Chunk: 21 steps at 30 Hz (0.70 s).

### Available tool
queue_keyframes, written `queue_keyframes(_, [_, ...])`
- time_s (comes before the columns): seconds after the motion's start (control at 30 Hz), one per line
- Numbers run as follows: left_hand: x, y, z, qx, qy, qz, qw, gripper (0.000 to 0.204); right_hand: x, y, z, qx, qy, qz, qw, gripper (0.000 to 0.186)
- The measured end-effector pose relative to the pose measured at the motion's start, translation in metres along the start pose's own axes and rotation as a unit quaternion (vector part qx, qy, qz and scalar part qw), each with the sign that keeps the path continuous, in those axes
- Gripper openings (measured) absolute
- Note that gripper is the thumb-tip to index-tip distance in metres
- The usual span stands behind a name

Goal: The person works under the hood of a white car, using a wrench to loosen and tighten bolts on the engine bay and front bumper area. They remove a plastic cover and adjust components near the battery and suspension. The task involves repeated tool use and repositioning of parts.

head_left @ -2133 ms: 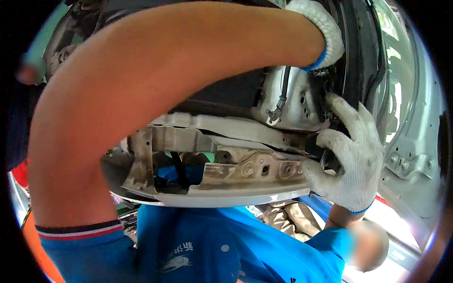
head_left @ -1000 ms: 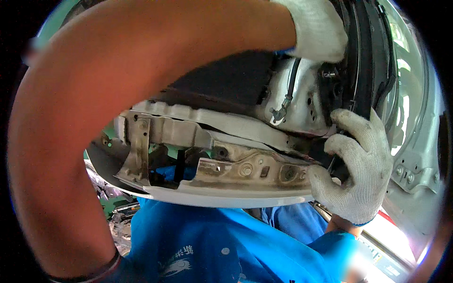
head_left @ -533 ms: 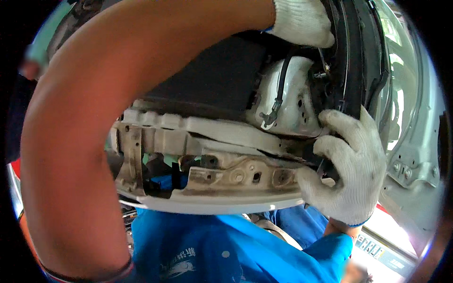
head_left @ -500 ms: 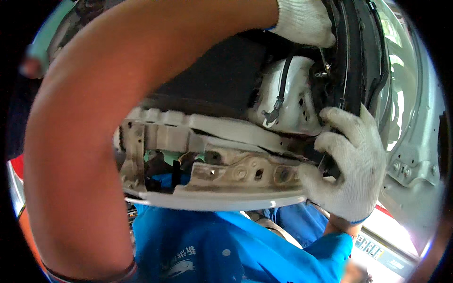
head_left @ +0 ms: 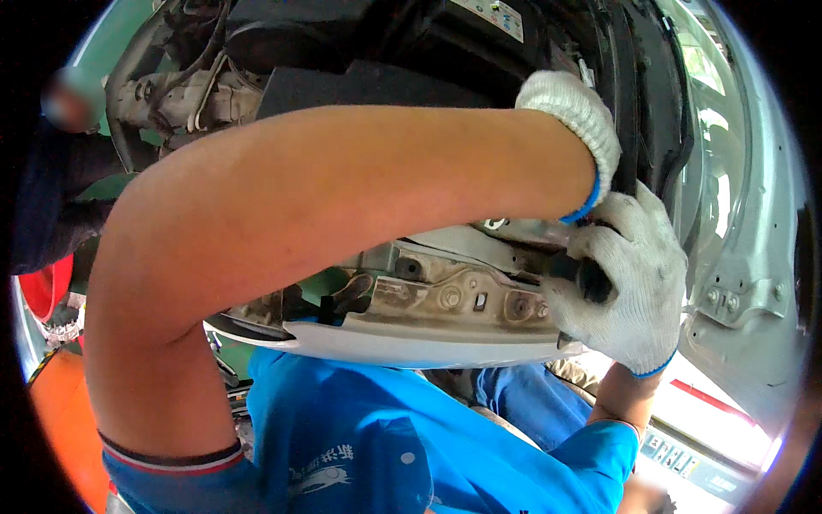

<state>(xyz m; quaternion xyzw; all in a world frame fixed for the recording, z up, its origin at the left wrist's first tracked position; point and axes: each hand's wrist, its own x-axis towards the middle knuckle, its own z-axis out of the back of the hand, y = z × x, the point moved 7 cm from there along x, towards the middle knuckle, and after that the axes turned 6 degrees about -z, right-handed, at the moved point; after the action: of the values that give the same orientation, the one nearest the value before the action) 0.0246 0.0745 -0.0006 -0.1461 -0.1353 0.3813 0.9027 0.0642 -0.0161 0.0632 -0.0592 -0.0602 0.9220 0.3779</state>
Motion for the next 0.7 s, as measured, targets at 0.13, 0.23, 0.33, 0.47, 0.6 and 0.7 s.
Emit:
queue_keyframes(0.13, [0.04, 0.019, -0.014, 0.091, -0.123, -0.042, 0.987, 0.022, -0.014, -0.013, -0.008, 0.015, 0.005, -0.068, 0.998, 0.037])
queue_keyframes(0.23, [0.032, 0.028, -0.02, 0.132, -0.2, -0.142, 0.96, 0.02, -0.009, -0.007, -0.008, 0.009, 0.002, -0.062, 0.998, 0.037])
queue_keyframes(0.33, [0.03, 0.028, -0.018, 0.136, -0.235, -0.198, 0.942, 0.018, -0.009, -0.002, -0.004, 0.013, 0.007, -0.072, 0.997, 0.037])
queue_keyframes(0.47, [0.031, 0.045, -0.016, 0.151, -0.303, -0.239, 0.91, 0.016, -0.009, -0.006, -0.006, 0.012, 0.021, -0.071, 0.997, 0.038])
queue_keyframes(0.6, [0.038, 0.041, -0.021, 0.199, -0.301, -0.236, 0.902, 0.016, -0.009, -0.009, -0.006, 0.003, 0.005, -0.049, 0.999, 0.039])
queue_keyframes(0.7, [0.04, 0.043, -0.027, 0.205, -0.274, -0.221, 0.913, 0.017, -0.011, -0.009, -0.009, 0.024, -0.006, -0.043, 0.999, 0.038])
